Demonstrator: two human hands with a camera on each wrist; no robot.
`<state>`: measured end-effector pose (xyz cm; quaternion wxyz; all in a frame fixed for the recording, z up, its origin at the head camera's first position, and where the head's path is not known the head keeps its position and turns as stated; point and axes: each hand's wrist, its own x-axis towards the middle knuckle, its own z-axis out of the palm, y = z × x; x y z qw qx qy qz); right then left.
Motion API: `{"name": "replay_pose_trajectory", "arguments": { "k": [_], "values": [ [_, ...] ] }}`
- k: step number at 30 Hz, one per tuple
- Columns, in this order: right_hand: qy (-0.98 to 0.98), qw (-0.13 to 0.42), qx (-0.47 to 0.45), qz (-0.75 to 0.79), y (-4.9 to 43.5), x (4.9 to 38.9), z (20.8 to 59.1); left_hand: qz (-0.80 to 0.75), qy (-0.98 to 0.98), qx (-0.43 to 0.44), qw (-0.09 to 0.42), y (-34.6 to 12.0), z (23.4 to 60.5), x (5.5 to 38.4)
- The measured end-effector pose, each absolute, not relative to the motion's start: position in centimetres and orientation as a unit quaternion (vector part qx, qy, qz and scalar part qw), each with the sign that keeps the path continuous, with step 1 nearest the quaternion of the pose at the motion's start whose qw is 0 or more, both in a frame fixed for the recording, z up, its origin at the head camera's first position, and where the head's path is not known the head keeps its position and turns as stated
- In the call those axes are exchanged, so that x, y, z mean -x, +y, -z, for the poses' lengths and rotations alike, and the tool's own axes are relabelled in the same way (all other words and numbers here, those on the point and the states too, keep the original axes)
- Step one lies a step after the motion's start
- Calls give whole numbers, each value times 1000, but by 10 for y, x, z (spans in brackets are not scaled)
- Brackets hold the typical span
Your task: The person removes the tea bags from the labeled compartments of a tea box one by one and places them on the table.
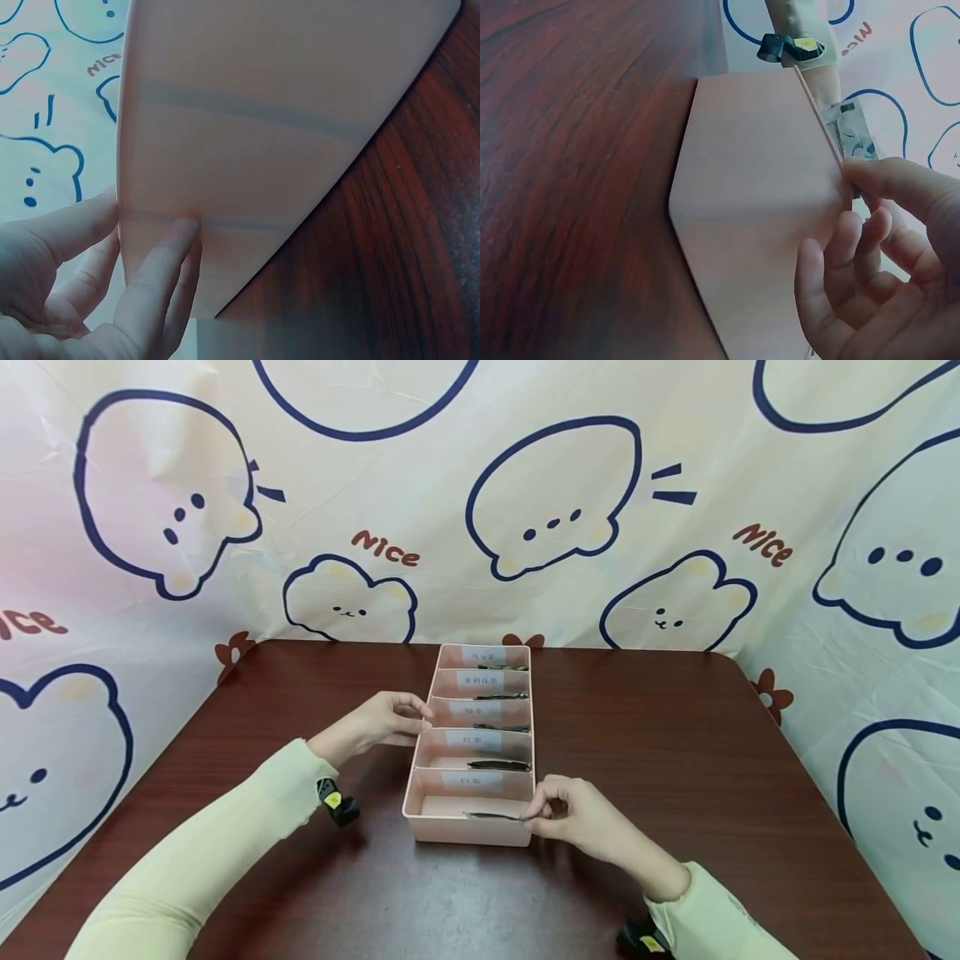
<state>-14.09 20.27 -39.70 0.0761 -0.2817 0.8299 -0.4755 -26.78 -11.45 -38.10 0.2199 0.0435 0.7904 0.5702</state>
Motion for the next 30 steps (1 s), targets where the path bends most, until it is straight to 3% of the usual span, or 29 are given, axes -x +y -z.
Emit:
{"name": "replay_pose_trajectory", "arguments": {
  "k": [9,15,23,30],
  "values": [
    [784,0,291,549,199,146,368,-571,790,-40,219,-114,381,268],
    [767,-75,216,599,206,162,326,-570,792,-36,215,-114,383,269],
    [650,-117,159,733,230,223,287,-574,788,-42,219,-115,383,268],
    [689,-120,42,714,250,284,299,-571,790,-42,218,-116,381,268]
  ]
}}
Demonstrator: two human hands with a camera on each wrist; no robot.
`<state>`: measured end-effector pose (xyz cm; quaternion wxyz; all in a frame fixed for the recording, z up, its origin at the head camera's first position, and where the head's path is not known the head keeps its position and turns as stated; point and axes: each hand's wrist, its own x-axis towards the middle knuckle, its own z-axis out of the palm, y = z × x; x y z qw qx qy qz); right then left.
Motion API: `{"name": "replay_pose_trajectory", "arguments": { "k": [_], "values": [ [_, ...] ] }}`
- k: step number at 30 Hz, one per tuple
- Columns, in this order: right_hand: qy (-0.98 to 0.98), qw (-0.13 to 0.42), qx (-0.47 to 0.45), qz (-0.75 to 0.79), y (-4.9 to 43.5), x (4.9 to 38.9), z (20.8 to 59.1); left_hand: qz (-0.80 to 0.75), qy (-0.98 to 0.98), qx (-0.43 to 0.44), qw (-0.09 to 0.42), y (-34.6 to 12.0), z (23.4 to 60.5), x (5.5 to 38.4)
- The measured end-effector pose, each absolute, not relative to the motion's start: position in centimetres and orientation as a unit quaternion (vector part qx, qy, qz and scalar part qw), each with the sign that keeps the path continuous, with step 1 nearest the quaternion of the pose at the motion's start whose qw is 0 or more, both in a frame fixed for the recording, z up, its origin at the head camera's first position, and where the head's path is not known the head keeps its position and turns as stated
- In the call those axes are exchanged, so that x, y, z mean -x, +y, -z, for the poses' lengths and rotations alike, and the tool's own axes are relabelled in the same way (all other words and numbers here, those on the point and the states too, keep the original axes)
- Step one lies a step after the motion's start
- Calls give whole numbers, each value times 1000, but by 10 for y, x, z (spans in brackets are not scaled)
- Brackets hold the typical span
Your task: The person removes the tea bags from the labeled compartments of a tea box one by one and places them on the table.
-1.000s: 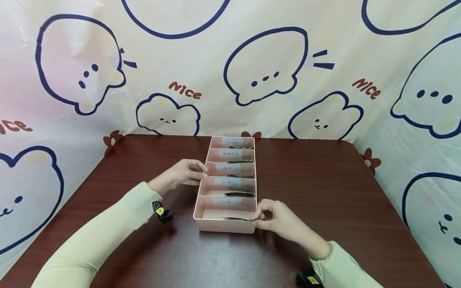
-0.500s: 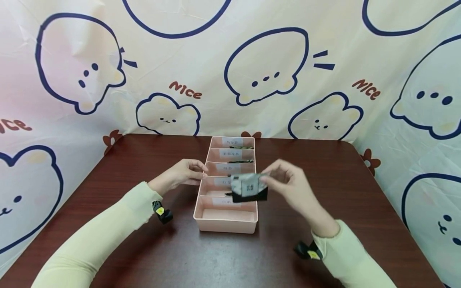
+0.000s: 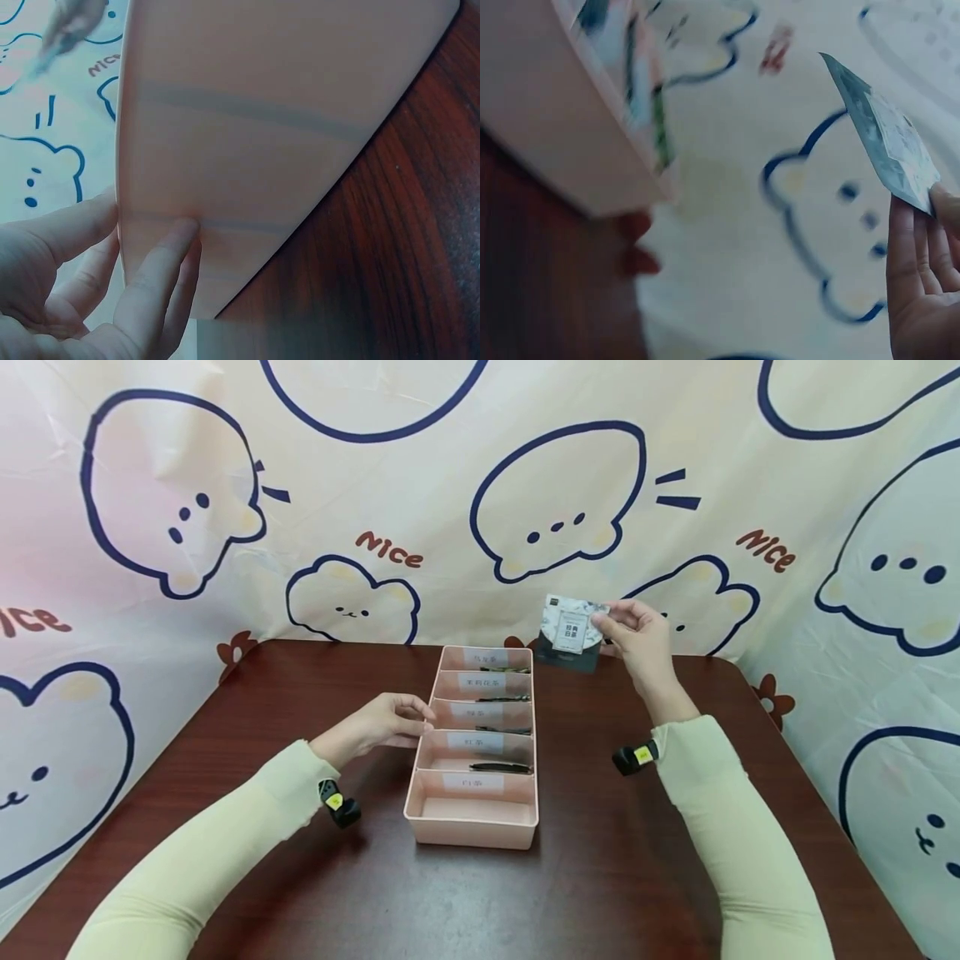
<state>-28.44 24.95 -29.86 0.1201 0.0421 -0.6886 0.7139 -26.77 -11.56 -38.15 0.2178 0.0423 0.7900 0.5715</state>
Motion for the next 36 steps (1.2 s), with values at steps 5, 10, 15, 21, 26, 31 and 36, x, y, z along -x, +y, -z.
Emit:
{"name": "replay_pose_trajectory", "arguments": {
  "k": [5,10,15,21,26,31,36],
  "values": [
    [-742,114,17,-661,261,318,330,-568,792,-42,218,-115,381,268],
    [-769,75,56,-633,265,341,363,-574,788,-35,219,-116,379,267],
    [-803,14,87,-589,268,352,391,-574,787,-39,221,-116,380,268],
    [-829,-51,94,-549,265,358,415,-573,788,-37,222,-115,380,268],
    [-833,-68,95,-541,260,359,424,-574,787,-36,224,-116,380,268],
    [-832,-81,100,-539,258,358,427,-575,785,-36,229,-115,380,267],
    [-840,-82,95,-529,257,356,426,-569,790,-34,226,-116,379,267]
  ]
}}
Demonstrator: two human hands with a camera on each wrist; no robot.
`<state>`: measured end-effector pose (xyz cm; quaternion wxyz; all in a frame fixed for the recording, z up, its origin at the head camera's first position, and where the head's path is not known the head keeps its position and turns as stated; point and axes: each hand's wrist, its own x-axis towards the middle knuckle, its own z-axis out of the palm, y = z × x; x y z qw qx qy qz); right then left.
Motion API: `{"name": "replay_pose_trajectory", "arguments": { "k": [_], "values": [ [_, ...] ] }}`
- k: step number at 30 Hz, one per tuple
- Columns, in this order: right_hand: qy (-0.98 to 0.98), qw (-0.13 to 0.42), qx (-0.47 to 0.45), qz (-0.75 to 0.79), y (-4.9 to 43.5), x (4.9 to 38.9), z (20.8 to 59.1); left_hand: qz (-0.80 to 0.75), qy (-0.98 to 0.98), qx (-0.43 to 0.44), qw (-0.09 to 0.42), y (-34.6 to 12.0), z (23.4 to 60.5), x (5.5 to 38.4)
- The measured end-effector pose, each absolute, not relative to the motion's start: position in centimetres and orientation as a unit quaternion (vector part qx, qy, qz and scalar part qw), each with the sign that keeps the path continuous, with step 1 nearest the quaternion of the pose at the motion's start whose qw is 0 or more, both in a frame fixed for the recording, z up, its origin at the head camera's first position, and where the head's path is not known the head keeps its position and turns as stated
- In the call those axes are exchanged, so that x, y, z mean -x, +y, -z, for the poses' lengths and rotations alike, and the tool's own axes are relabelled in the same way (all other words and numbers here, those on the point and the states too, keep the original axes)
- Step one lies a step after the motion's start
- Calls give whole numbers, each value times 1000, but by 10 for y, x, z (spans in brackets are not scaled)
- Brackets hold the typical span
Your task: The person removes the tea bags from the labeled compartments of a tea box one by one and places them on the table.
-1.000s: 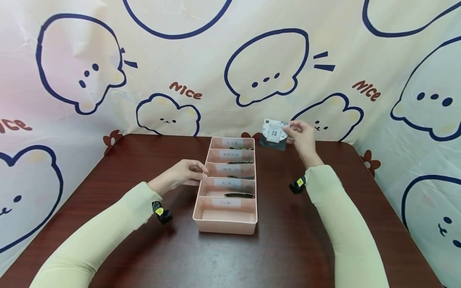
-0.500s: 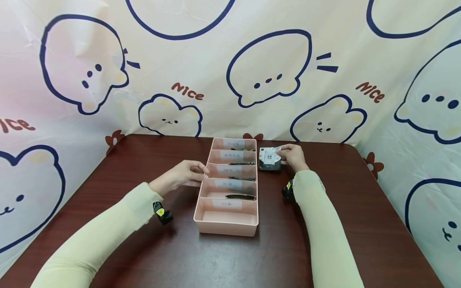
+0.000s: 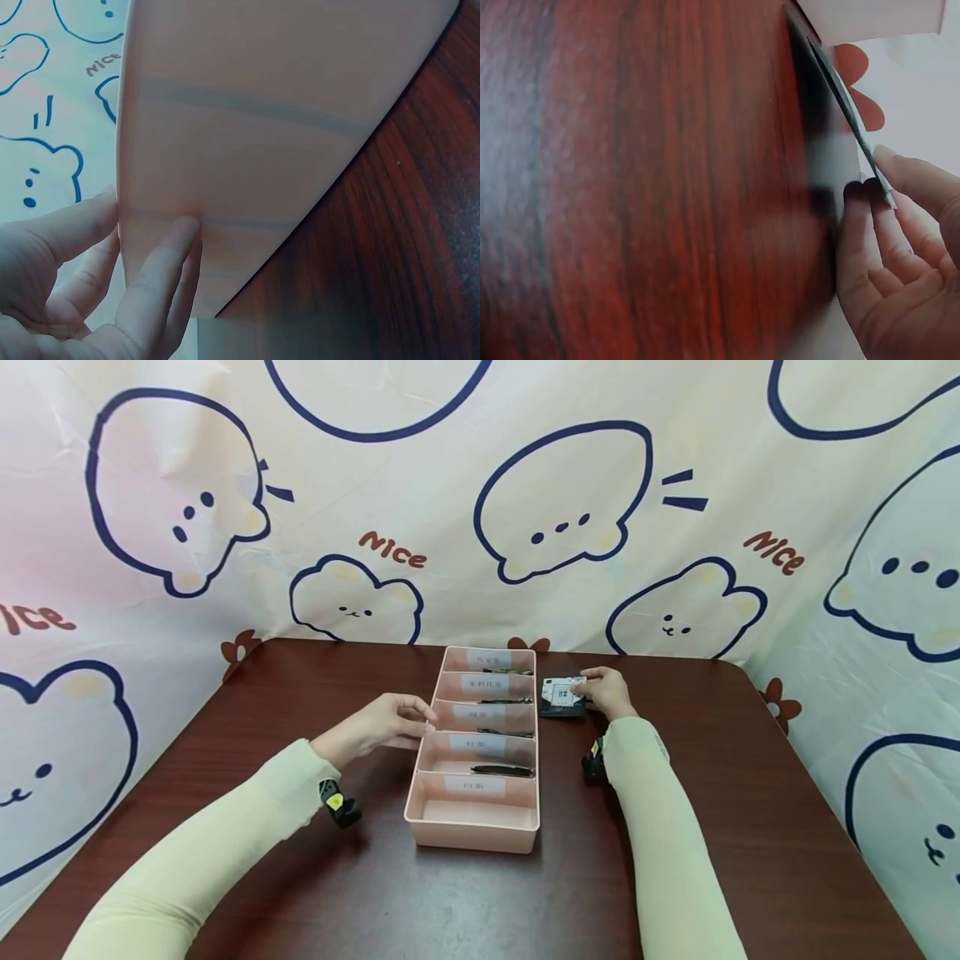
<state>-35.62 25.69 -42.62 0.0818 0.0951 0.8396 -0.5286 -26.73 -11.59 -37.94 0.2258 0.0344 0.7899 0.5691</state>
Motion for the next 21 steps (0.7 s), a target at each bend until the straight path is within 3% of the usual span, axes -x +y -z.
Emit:
{"name": "replay_pose_trajectory", "arguments": {
  "k": [21],
  "values": [
    [898,58,-58,433,256,355,426,-576,782,-37,235,-115,378,269]
  ]
}}
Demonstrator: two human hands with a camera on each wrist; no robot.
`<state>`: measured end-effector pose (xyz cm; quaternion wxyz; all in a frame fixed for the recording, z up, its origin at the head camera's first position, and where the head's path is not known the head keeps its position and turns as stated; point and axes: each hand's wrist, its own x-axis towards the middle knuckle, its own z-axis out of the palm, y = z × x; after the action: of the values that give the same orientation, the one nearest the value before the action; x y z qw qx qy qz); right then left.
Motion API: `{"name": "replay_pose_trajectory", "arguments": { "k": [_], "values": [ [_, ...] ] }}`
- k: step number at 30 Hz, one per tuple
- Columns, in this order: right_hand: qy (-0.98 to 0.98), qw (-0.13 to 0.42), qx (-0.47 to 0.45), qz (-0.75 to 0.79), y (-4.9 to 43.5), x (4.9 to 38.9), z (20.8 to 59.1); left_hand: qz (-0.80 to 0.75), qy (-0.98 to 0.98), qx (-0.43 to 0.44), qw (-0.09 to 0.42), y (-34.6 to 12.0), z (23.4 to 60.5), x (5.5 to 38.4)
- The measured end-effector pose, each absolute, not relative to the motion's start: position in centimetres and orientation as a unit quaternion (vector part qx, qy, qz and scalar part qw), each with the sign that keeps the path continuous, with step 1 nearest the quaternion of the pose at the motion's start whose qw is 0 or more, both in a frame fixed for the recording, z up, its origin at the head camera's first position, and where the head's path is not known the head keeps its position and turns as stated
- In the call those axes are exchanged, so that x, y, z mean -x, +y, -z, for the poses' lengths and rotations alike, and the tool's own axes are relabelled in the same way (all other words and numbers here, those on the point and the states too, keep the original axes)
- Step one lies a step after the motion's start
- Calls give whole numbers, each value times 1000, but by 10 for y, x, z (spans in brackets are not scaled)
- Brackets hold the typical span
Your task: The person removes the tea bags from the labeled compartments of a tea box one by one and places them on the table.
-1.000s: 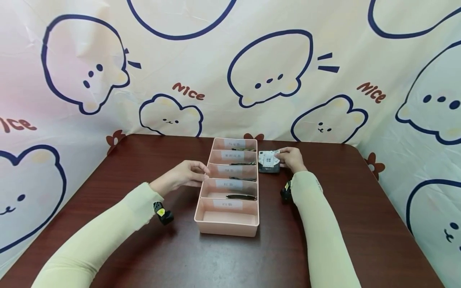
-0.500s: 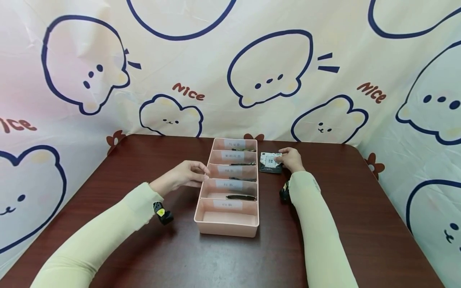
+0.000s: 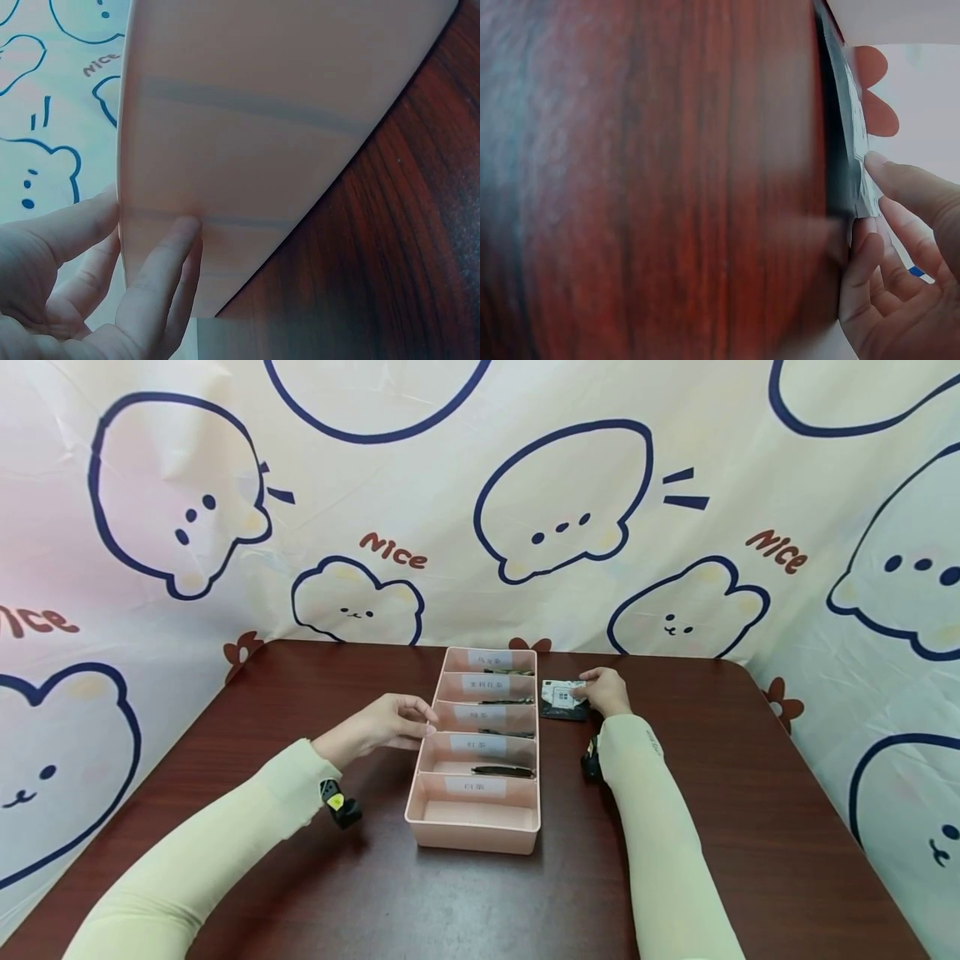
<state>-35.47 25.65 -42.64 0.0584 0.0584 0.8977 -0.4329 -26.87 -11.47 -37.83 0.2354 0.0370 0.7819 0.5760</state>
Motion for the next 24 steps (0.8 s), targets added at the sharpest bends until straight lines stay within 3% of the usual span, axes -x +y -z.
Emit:
{"name": "replay_pose_trajectory", "arguments": {
  "k": [24],
  "values": [
    [900,68,-82,422,249,350,421,-568,788,-32,235,-115,379,270]
  ]
}}
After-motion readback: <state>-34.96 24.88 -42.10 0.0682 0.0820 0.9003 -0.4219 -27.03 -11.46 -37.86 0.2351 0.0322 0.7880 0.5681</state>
